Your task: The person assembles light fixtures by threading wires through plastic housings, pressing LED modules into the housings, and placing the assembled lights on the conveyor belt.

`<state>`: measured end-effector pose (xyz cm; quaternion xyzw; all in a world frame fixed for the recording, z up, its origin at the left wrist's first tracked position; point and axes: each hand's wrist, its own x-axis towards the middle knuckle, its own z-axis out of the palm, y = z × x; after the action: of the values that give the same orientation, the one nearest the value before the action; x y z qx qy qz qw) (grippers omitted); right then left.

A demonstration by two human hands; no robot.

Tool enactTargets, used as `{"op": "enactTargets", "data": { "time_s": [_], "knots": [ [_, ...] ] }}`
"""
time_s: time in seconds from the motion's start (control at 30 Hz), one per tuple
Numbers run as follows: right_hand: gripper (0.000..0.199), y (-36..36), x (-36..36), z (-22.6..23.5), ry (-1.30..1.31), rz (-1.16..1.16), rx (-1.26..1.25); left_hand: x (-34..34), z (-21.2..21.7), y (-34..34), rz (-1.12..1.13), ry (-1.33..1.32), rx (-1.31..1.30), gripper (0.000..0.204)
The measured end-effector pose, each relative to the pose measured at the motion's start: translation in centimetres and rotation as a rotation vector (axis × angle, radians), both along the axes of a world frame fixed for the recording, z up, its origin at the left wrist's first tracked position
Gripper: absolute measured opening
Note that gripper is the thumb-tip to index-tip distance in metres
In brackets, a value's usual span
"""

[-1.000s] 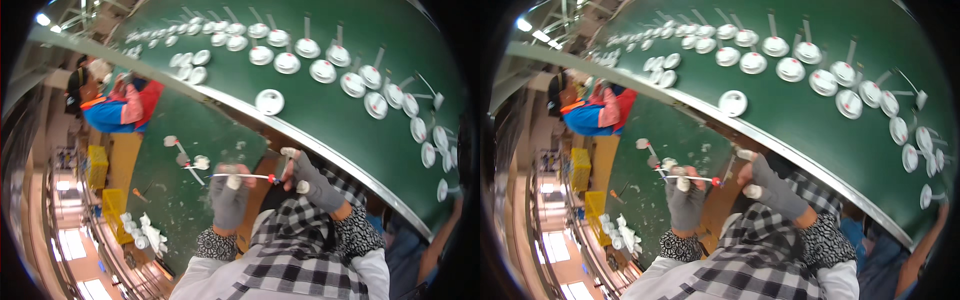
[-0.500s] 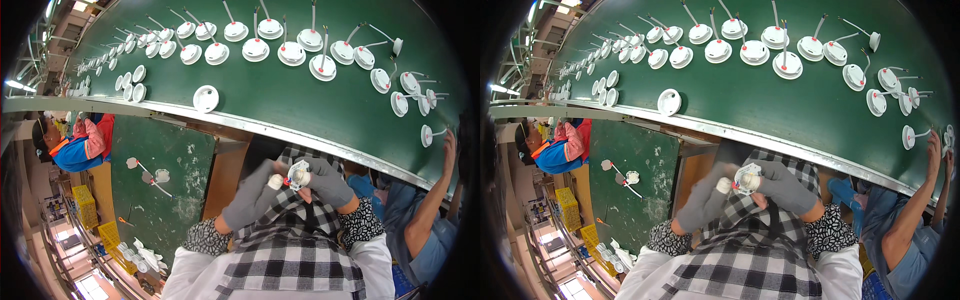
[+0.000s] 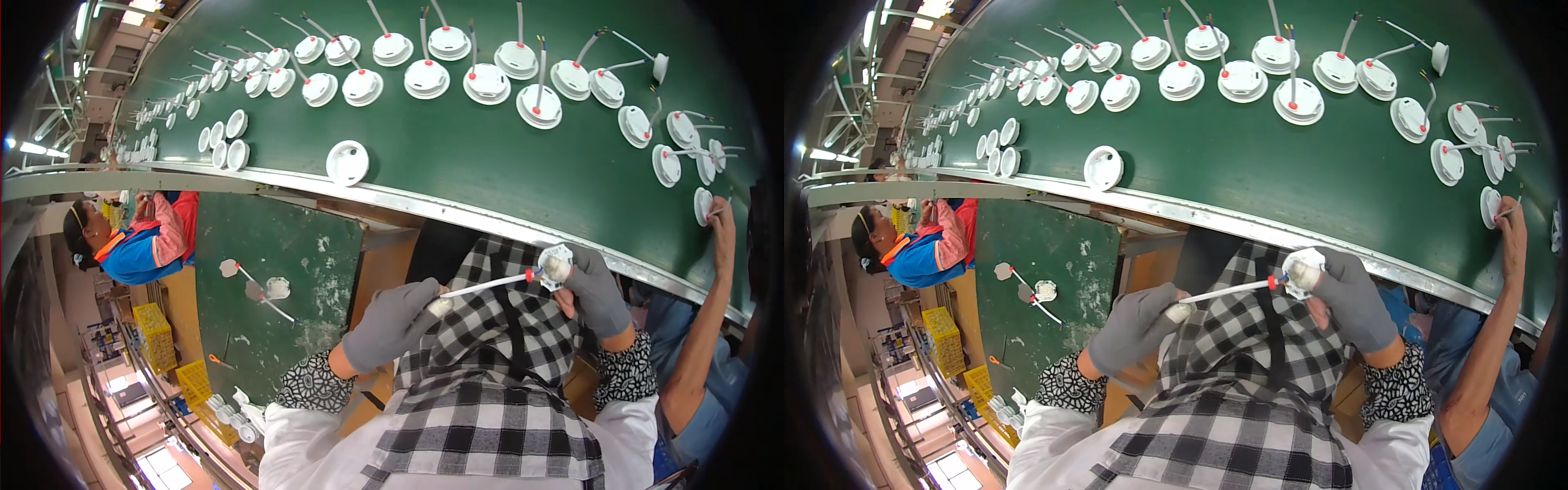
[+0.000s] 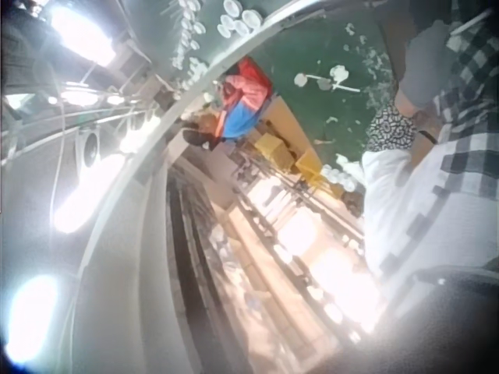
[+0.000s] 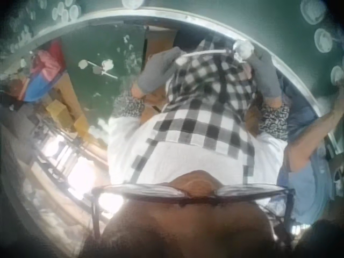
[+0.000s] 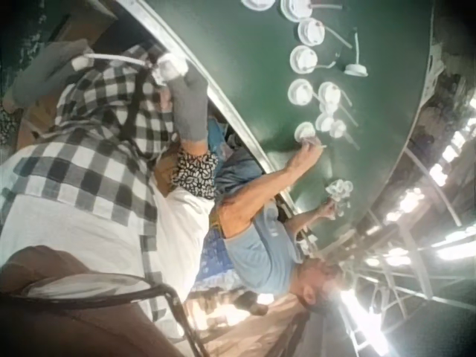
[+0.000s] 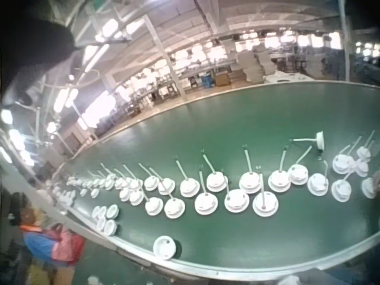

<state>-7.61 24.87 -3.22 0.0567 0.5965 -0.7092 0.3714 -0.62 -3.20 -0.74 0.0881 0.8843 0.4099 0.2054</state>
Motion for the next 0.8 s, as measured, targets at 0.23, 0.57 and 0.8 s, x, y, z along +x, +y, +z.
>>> {"op": "enactTargets", "data": {
  "time_s": [0.23,0.57,0.8],
  "knots": [
    [0.027,1.0,0.3,0.3,0.05,0.099,-0.041,0.4,0.6,-1.9,-0.289,0.237,-0.176,0.015],
    [0.017,2.0,-0.8,-0.7,0.184,-0.444,-0.214,-12.1,-3.1,-14.2,0.262,0.543,-0.417,0.029],
    [0.014,-4.8,-0.4,-0.4,0.497,-0.719,-0.138,-12.0,-4.2,-6.4,0.426,0.232,0.012,0.027]
  ]
}}
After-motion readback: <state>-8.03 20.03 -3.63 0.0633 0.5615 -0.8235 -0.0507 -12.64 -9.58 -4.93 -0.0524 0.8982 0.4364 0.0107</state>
